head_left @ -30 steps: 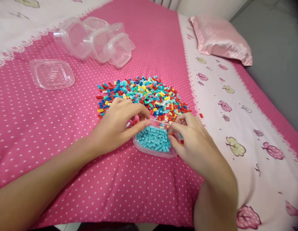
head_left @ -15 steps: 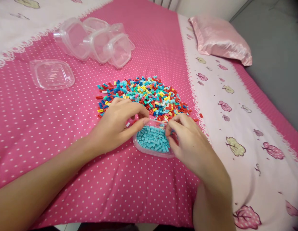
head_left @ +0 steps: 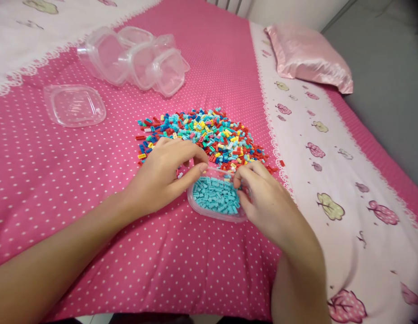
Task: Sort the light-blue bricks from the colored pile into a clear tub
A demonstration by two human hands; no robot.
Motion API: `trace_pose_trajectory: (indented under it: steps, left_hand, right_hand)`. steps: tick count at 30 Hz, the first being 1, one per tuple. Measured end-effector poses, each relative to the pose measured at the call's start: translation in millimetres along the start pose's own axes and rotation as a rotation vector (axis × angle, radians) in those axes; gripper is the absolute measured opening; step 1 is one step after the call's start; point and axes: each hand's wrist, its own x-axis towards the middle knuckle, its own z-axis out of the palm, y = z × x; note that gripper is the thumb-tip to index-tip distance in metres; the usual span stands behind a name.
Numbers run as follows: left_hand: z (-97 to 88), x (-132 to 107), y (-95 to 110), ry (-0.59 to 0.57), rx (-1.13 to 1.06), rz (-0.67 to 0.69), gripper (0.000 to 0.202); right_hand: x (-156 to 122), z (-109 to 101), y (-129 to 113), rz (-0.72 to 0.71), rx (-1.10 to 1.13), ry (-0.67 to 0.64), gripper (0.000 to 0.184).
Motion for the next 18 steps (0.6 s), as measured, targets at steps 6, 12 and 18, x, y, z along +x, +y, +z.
trace_pose_trajectory:
  steps: [6,12,18]
  left_hand:
    - [-0.1,-0.5,-1.0,0.047,-0.019,-0.014,0.018]
    - [-8.4,0.4,-14.3,0.16,0.06,-0.102,0.019]
    - [-34.4,5.5,-44.8,0.278,0.083,-0.356,0.024]
  right_hand:
    - [5.1,-9.6,3.1,-0.063,0.148,0.024,0.012]
    - [8.4,-15.2,10.7,-0.042,0.283,0.036,0.011]
    - [12.1,2.5,14.9,-0.019,0.352,0.016,0.017]
